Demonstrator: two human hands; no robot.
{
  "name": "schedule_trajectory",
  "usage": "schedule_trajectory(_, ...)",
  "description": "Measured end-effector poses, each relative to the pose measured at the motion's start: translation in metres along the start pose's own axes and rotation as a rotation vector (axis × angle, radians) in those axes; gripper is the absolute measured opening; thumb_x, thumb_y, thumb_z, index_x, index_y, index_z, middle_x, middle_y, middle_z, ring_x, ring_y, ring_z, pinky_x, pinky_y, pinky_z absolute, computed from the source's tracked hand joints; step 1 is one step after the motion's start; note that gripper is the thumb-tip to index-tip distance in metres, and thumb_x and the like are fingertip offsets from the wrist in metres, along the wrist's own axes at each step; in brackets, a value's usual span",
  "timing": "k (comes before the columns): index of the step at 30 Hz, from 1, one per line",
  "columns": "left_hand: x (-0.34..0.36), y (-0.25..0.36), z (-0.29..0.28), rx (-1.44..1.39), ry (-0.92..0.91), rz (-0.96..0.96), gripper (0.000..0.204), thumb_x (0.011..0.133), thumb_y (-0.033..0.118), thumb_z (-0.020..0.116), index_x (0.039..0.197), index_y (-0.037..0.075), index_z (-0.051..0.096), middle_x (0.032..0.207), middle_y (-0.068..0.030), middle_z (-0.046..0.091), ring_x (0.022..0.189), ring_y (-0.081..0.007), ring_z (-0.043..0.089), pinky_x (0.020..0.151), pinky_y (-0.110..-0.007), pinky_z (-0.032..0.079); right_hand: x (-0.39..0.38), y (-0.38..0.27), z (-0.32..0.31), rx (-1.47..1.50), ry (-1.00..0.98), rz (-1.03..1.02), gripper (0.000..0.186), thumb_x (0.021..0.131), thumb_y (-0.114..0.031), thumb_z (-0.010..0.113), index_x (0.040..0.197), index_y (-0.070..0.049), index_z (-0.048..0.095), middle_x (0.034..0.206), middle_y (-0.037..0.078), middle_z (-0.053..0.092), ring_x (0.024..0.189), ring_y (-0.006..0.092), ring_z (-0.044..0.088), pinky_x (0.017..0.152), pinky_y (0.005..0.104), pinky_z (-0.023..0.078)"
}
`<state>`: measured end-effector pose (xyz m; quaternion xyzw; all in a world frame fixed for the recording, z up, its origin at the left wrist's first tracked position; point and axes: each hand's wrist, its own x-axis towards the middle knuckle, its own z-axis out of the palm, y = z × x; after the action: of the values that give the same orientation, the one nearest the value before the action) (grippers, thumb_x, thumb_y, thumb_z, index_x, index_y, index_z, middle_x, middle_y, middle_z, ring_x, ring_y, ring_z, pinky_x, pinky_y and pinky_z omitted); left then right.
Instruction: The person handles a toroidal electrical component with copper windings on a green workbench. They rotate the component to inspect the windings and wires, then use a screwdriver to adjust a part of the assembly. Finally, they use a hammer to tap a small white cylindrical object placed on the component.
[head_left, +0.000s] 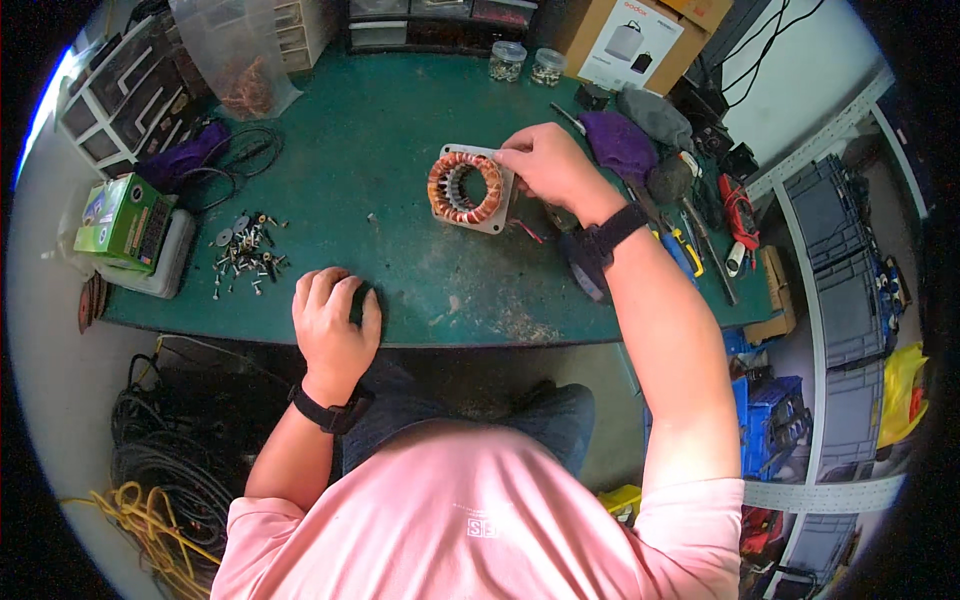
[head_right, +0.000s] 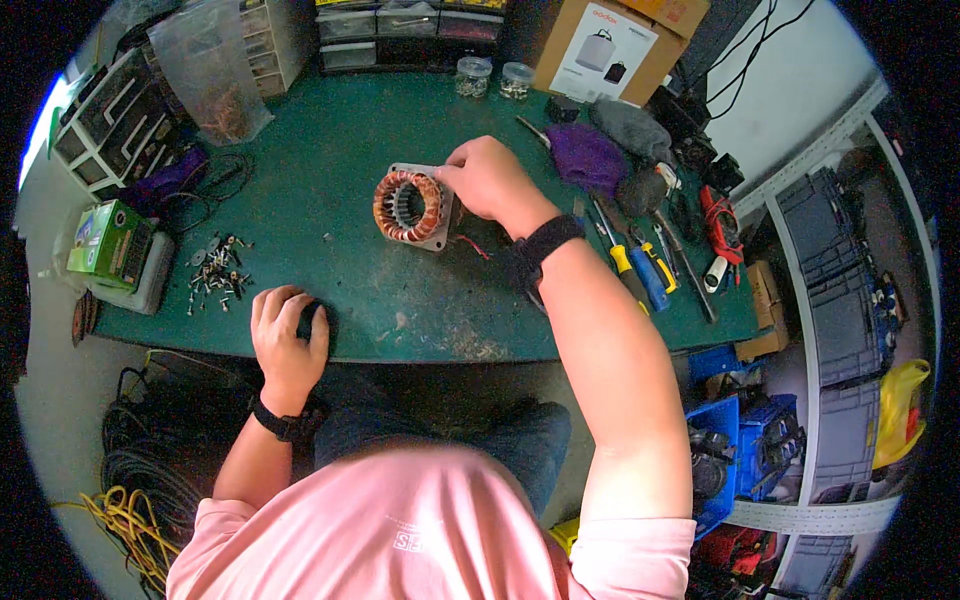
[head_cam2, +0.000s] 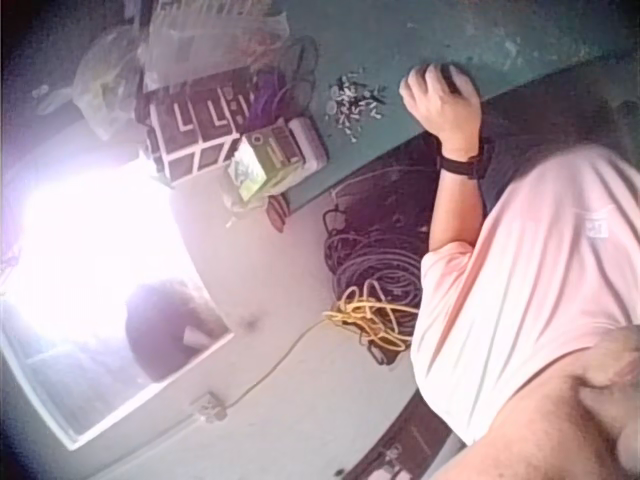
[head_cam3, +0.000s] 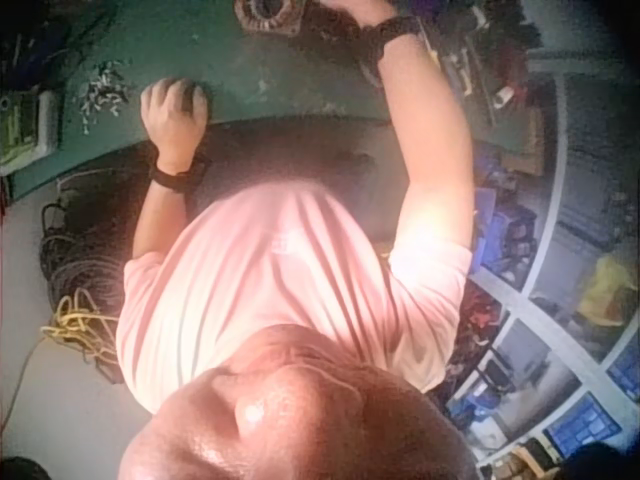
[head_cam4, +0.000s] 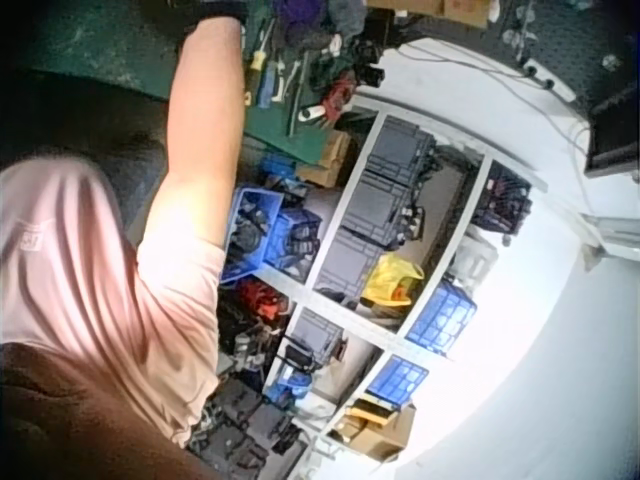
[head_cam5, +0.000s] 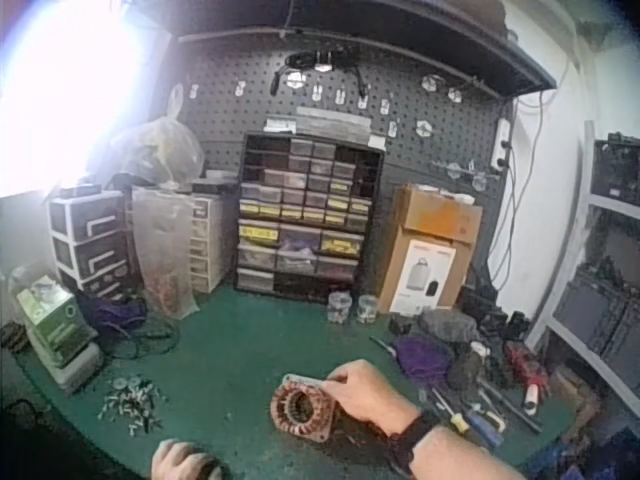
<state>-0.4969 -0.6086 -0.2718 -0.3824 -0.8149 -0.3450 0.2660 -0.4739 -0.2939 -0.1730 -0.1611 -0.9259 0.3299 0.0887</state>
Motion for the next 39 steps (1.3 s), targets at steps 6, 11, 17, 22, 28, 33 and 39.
schedule_trajectory(6,0.000,-0.003,0.004,0.008,0.028,0.016,0.018,0.074,0.007,0.072,0.090,0.002,0.066,0.097,-0.0131,0.064,0.094,-0.0341,0.060,0.083,-0.044,0.048,0.001,0.007,-0.005,0.123,-0.034,0.135,0.028,0.093,-0.024,0.067,0.095,0.003,0.074,0.067,0.002,0.063,0.056,0.0102,0.057,0.052,0.0265,0.049)
schedule_trajectory(11,-0.001,-0.001,0.004,0.015,0.032,0.013,0.018,0.074,0.007,0.072,0.090,0.002,0.066,0.097,-0.0132,0.064,0.094,-0.0341,0.060,0.083,-0.044,0.048,0.004,0.011,-0.002,0.088,-0.011,0.131,0.029,0.092,-0.024,0.068,0.093,0.004,0.074,0.065,0.002,0.062,0.055,0.0100,0.057,0.051,0.0263,0.048)
schedule_trajectory(17,0.000,0.000,0.003,0.013,0.018,0.003,0.018,0.073,0.007,0.072,0.089,0.002,0.066,0.097,-0.0128,0.064,0.094,-0.0337,0.060,0.083,-0.044,0.048,0.003,0.012,0.004,0.015,0.064,0.024,0.031,0.090,-0.024,0.069,0.091,0.006,0.073,0.065,0.004,0.062,0.055,0.0103,0.057,0.049,0.0266,0.046)
schedule_trajectory(22,0.001,0.001,0.002,0.000,0.007,0.003,0.018,0.074,0.003,0.072,0.091,-0.001,0.065,0.098,-0.0155,0.064,0.093,-0.0361,0.059,0.083,-0.044,0.049,-0.001,0.000,0.006,-0.058,0.108,-0.004,0.033,0.088,-0.024,0.070,0.092,0.008,0.074,0.069,0.013,0.068,0.060,0.0184,0.063,0.057,0.0335,0.050)
schedule_trajectory(28,0.001,0.001,0.001,0.009,0.003,0.001,0.019,0.074,0.003,0.072,0.091,-0.001,0.065,0.099,-0.0159,0.064,0.094,-0.0361,0.059,0.083,-0.044,0.048,-0.001,-0.002,0.010,-0.094,0.153,-0.011,0.033,0.086,-0.025,0.070,0.092,0.008,0.074,0.076,0.021,0.071,0.066,0.0261,0.068,0.065,0.0375,0.052)
schedule_trajectory(33,0.001,0.000,0.001,0.018,-0.003,-0.004,0.019,0.073,0.004,0.072,0.091,0.000,0.065,0.099,-0.0157,0.064,0.094,-0.0363,0.059,0.084,-0.044,0.048,-0.005,-0.002,0.012,-0.095,0.192,-0.028,0.034,0.087,-0.025,0.070,0.092,0.008,0.073,0.076,0.020,0.071,0.066,0.0261,0.068,0.065,0.0372,0.053)
schedule_trajectory(39,0.000,-0.001,0.002,0.008,0.005,-0.018,0.019,0.073,0.005,0.073,0.090,0.000,0.066,0.099,-0.0151,0.064,0.095,-0.0361,0.059,0.084,-0.044,0.049,-0.006,0.002,0.011,-0.049,0.182,-0.016,0.035,0.084,-0.031,0.070,0.087,0.003,0.076,0.082,0.025,0.070,0.079,0.0391,0.071,0.075,0.0442,0.055)
